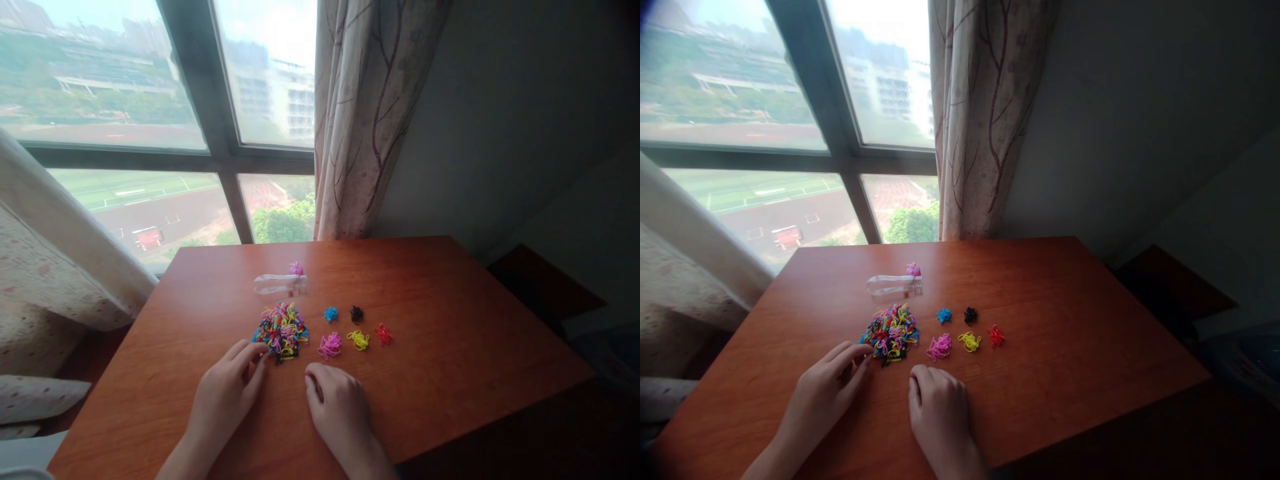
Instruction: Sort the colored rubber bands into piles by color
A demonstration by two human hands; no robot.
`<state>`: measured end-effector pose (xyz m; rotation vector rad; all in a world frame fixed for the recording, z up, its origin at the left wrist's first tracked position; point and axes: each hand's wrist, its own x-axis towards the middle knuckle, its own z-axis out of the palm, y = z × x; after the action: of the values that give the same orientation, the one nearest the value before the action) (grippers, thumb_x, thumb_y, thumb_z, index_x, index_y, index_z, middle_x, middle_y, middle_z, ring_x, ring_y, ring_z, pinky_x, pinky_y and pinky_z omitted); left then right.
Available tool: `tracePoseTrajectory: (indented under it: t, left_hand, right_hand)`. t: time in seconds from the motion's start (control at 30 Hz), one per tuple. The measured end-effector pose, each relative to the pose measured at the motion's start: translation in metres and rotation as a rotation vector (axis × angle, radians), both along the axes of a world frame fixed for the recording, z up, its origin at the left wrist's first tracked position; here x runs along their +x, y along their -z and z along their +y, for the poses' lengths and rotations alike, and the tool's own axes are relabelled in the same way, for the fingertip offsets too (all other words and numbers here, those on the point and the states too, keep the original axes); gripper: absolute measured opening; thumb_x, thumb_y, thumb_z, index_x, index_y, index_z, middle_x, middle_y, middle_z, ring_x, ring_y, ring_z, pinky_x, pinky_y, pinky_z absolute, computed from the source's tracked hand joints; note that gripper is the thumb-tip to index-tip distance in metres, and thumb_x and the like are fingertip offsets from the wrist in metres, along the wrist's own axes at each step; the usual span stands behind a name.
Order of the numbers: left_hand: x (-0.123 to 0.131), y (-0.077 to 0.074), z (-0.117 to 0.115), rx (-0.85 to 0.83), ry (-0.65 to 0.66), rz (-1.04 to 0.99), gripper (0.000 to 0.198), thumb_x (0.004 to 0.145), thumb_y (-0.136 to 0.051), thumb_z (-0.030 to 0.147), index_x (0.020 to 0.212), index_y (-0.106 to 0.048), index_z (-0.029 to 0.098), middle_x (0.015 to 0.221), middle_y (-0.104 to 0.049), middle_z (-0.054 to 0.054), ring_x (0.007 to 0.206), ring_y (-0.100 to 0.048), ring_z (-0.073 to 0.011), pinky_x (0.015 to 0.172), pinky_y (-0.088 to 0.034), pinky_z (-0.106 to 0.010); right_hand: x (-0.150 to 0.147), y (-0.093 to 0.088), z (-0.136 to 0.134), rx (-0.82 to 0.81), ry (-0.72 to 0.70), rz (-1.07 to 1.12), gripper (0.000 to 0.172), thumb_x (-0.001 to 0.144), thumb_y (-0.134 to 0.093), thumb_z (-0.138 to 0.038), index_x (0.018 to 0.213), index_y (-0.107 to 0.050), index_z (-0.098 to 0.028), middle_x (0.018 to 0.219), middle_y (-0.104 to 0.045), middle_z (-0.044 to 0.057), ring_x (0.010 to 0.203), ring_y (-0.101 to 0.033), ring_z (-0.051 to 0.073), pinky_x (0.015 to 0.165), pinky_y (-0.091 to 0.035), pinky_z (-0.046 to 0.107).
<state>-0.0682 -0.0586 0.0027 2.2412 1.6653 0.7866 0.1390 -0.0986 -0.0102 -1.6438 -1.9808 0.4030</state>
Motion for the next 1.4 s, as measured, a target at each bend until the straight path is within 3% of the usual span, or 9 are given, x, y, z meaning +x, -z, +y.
tracePoseTrajectory:
  t: [0.13, 0.33, 0.57, 0.83, 1.1, 1.23, 1.4]
  left_hand:
    - [0.005, 0.009, -0.008, 0.002, 0.019, -0.052, 0.017, 0.093, -0.048, 0.029, 0.095, -0.064, 0.025, 0.087, -0.067, 0.002, 0.068, -0.064, -0.0115, 0.063, -0.048, -0.020]
    - [0.006, 0.007, -0.009, -0.018, 0.050, -0.065, 0.016, 0.093, -0.048, 0.027, 0.093, -0.064, 0.025, 0.086, -0.067, 0.002, 0.068, -0.065, -0.0115, 0.063, -0.049, -0.020]
    - [0.005, 0.009, -0.009, -0.049, 0.073, -0.060, 0.015, 0.093, -0.048, 0.027, 0.094, -0.063, 0.025, 0.086, -0.066, 0.001, 0.070, -0.065, -0.0123, 0.064, -0.049, -0.021]
    - [0.005, 0.012, -0.009, -0.050, 0.087, -0.068, 0.016, 0.093, -0.047, 0.026, 0.094, -0.063, 0.025, 0.086, -0.066, 0.001, 0.068, -0.065, -0.0119, 0.064, -0.049, -0.021]
    - [0.005, 0.008, -0.010, -0.034, 0.101, -0.084, 0.016, 0.092, -0.047, 0.026, 0.093, -0.064, 0.024, 0.084, -0.067, 0.000, 0.068, -0.065, -0.0126, 0.063, -0.050, -0.021]
    - [0.004, 0.008, -0.011, -0.026, 0.105, -0.075, 0.016, 0.092, -0.047, 0.024, 0.093, -0.063, 0.025, 0.085, -0.067, 0.000, 0.069, -0.065, -0.0128, 0.064, -0.050, -0.021]
    - [0.004, 0.009, -0.012, -0.028, 0.109, -0.059, 0.016, 0.092, -0.046, 0.022, 0.093, -0.063, 0.025, 0.087, -0.068, 0.000, 0.070, -0.065, -0.0126, 0.064, -0.049, -0.020]
  right_hand:
    - [-0.006, 0.002, 0.004, 0.001, 0.037, -0.044, 0.017, 0.088, -0.057, -0.015, 0.100, -0.064, -0.025, 0.077, -0.071, -0.001, 0.067, -0.066, 0.016, 0.059, -0.033, 0.025]
    - [-0.022, 0.003, 0.016, 0.005, 0.055, -0.033, 0.021, 0.088, -0.061, -0.017, 0.107, -0.063, -0.023, 0.076, -0.071, -0.001, 0.065, -0.066, 0.016, 0.058, -0.034, 0.025]
    - [-0.034, 0.006, 0.026, 0.041, 0.085, -0.026, 0.012, 0.090, -0.058, -0.015, 0.096, -0.063, -0.023, 0.076, -0.071, -0.001, 0.067, -0.066, 0.016, 0.058, -0.033, 0.024]
    - [-0.030, 0.008, 0.023, 0.127, 0.083, 0.051, 0.014, 0.091, -0.050, -0.016, 0.088, -0.063, -0.022, 0.071, -0.069, -0.001, 0.063, -0.065, 0.015, 0.058, -0.033, 0.022]
    - [-0.027, -0.002, 0.021, 0.158, 0.062, 0.162, 0.020, 0.095, -0.046, -0.019, 0.089, -0.065, -0.021, 0.071, -0.069, 0.000, 0.064, -0.066, 0.014, 0.062, -0.039, 0.020]
    - [-0.014, -0.002, 0.021, 0.179, 0.104, 0.218, 0.023, 0.097, -0.046, -0.025, 0.087, -0.066, -0.021, 0.073, -0.070, 0.002, 0.064, -0.067, 0.014, 0.062, -0.042, 0.020]
    - [0.033, 0.009, 0.016, 0.211, 0.239, 0.175, 0.028, 0.099, -0.045, -0.033, 0.090, -0.067, -0.020, 0.070, -0.070, 0.003, 0.059, -0.066, 0.015, 0.059, -0.043, 0.021]
